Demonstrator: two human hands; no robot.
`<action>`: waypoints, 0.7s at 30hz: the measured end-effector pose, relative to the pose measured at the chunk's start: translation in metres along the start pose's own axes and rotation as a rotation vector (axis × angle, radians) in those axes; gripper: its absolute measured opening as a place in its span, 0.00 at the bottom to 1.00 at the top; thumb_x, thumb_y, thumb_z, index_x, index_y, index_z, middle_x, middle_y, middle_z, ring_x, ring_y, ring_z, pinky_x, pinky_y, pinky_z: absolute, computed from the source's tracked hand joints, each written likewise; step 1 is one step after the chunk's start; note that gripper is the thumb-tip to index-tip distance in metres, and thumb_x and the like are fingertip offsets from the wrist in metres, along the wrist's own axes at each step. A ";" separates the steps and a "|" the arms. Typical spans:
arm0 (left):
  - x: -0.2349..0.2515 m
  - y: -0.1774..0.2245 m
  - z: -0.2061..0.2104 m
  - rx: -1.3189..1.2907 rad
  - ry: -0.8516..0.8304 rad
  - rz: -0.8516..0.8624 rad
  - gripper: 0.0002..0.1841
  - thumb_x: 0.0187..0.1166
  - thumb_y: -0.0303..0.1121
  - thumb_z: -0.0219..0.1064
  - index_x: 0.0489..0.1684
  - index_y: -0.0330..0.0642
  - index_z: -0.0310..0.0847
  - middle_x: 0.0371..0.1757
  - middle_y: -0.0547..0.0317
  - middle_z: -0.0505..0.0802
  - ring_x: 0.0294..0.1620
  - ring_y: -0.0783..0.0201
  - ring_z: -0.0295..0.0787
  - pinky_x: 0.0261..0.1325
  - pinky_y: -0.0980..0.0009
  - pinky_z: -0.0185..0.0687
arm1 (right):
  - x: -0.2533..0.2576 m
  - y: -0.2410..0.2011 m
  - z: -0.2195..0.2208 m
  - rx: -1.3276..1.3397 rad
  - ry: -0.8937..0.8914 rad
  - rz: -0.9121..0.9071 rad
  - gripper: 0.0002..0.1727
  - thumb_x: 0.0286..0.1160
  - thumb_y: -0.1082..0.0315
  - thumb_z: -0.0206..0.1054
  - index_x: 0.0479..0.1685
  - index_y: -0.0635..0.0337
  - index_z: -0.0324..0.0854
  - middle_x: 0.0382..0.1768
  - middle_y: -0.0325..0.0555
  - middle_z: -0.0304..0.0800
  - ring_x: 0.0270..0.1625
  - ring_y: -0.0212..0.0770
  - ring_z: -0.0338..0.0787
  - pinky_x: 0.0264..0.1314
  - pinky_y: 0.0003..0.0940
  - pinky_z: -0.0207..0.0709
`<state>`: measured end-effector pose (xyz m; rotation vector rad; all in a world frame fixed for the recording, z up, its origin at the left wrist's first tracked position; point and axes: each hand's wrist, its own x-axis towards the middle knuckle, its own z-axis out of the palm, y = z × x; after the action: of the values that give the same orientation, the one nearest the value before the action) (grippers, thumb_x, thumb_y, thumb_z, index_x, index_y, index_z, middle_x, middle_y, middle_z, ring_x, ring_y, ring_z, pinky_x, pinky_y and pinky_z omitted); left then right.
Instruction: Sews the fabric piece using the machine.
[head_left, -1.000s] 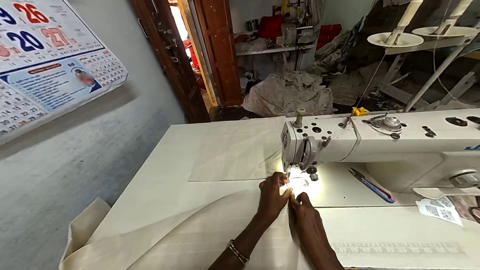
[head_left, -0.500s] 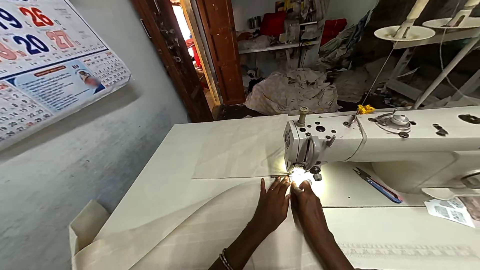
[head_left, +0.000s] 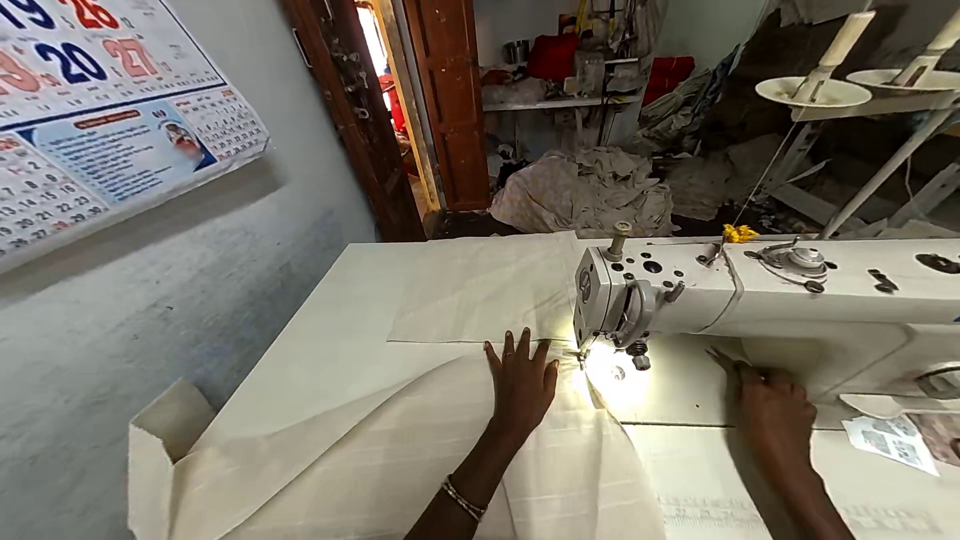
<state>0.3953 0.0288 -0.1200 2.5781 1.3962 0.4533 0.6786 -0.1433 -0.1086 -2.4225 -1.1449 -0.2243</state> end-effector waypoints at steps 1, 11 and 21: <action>0.001 0.002 -0.001 -0.001 -0.038 -0.008 0.28 0.90 0.55 0.45 0.84 0.59 0.74 0.91 0.54 0.68 0.95 0.40 0.48 0.85 0.21 0.20 | 0.003 0.004 0.002 -0.064 0.001 -0.004 0.16 0.81 0.79 0.61 0.64 0.74 0.81 0.62 0.83 0.79 0.66 0.85 0.78 0.58 0.77 0.75; -0.002 0.004 -0.001 0.010 0.005 -0.082 0.31 0.88 0.58 0.45 0.86 0.56 0.70 0.91 0.62 0.69 0.95 0.36 0.42 0.79 0.16 0.16 | 0.023 -0.120 0.043 0.166 -0.231 -0.535 0.17 0.84 0.61 0.62 0.54 0.67 0.89 0.56 0.63 0.91 0.68 0.61 0.86 0.78 0.55 0.71; 0.101 -0.056 -0.002 -0.469 0.148 0.008 0.31 0.90 0.57 0.50 0.89 0.55 0.66 0.94 0.50 0.61 0.94 0.46 0.55 0.90 0.35 0.46 | 0.002 -0.052 0.042 -0.011 0.035 -0.350 0.20 0.83 0.60 0.64 0.59 0.68 0.87 0.43 0.65 0.91 0.34 0.64 0.94 0.32 0.60 0.86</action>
<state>0.4023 0.1441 -0.1163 2.2044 1.1500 0.8720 0.6378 -0.0938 -0.1278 -2.2027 -1.5497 -0.3796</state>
